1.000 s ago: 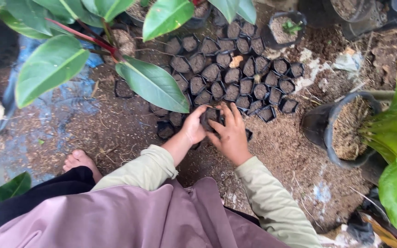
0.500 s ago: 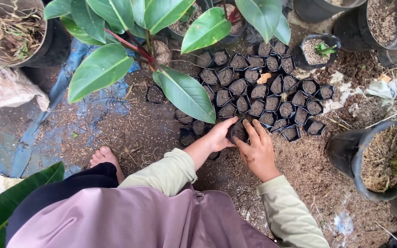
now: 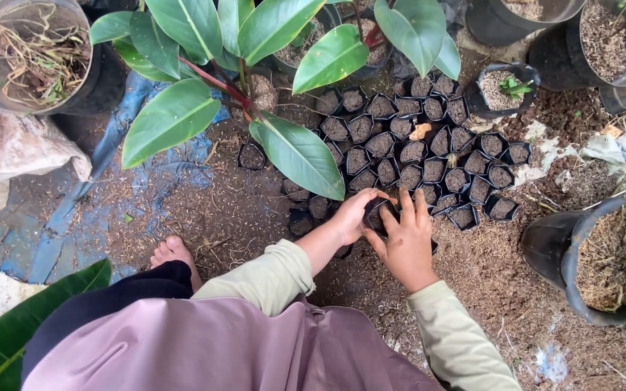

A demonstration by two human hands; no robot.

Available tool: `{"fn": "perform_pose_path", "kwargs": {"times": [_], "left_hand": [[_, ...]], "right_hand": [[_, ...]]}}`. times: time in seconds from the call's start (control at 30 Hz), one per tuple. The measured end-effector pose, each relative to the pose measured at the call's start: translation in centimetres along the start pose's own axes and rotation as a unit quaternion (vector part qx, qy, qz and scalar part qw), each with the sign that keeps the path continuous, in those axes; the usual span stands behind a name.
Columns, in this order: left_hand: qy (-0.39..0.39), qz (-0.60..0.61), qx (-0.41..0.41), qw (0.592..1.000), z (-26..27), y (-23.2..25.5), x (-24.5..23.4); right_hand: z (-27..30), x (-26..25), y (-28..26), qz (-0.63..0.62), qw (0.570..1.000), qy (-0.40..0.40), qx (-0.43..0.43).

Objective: Arranging small black plastic seedling bags into a honeycomb-shaped grid on the ground in a nursery.

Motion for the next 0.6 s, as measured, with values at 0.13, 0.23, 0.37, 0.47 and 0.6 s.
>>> {"fn": "perform_pose_path", "kwargs": {"times": [0.13,0.23,0.37,0.47,0.6], "left_hand": [[0.02,0.018,0.005,1.0,1.7,1.6,1.2],[0.033,0.021,0.005,0.999,2.2,1.9,0.8],[0.053,0.029,-0.004,0.998,2.4,1.9,0.2],[0.056,0.045,-0.005,0.997,2.2,1.4,0.2],[0.05,0.059,-0.012,0.997,2.4,1.5,0.4]], "right_hand": [[0.1,-0.9,-0.5,-0.011,0.999,0.039,-0.016],[0.1,0.4,0.0,-0.01,1.0,-0.011,0.013],[0.4,0.7,0.1,-0.024,0.999,-0.02,0.012],[0.5,0.9,0.5,-0.025,0.999,-0.03,0.024],[0.5,0.8,0.6,-0.051,0.998,-0.029,0.03]]}}
Point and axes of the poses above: each hand's wrist, its own z-axis away from the middle knuckle, its own x-axis out of the palm, y = z × x, the point moved 10 cm from there along -z, towards the middle knuckle, and after that the axes turned 5 degrees about -z, right-handed, at the moved point
